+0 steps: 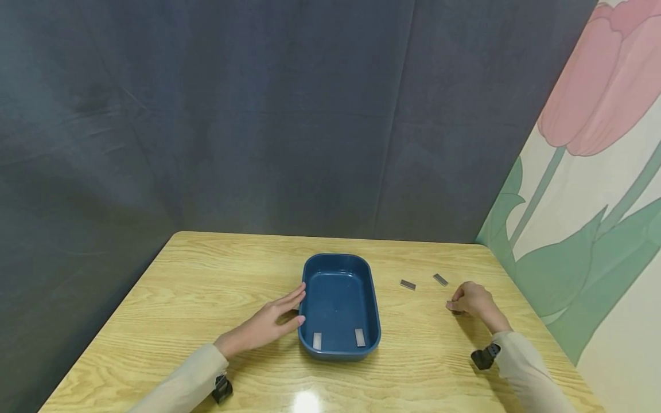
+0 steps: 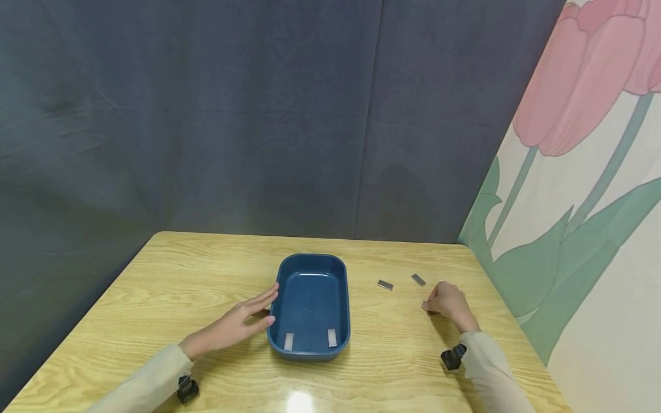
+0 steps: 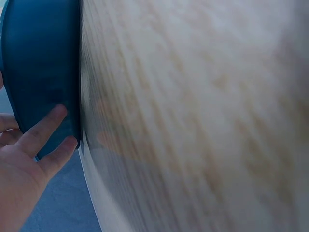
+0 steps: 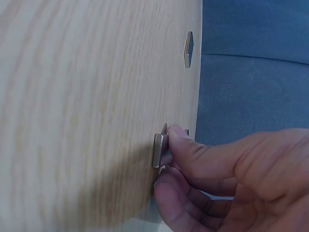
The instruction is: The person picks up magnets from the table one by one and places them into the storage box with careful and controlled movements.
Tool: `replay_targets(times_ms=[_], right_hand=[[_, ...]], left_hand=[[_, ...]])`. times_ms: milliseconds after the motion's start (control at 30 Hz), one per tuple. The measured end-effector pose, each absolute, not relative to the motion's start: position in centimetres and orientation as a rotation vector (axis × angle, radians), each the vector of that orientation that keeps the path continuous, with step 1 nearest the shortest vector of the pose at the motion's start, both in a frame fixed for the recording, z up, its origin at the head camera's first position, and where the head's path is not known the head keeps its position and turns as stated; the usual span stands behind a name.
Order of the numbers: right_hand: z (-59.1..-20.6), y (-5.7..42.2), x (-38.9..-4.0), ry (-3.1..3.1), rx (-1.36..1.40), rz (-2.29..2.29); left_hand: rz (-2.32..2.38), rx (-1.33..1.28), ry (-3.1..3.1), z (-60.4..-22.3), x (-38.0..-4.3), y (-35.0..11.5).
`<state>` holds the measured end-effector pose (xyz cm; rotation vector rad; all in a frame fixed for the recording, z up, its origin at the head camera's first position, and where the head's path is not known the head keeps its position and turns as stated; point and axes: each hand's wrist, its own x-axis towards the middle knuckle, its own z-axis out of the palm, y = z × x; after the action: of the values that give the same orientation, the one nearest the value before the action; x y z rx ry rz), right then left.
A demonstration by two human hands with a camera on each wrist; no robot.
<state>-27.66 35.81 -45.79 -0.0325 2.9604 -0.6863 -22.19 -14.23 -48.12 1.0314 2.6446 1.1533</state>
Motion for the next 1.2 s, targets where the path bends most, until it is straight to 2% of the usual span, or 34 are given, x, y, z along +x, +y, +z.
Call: replay_targets(times_ms=[1200], right_hand=[[-45.82, 35.51, -27.73, 2.931, 0.011, -0.765]], left_hand=[[1.139, 1.04, 2.681, -48.22, -22.31, -14.15]])
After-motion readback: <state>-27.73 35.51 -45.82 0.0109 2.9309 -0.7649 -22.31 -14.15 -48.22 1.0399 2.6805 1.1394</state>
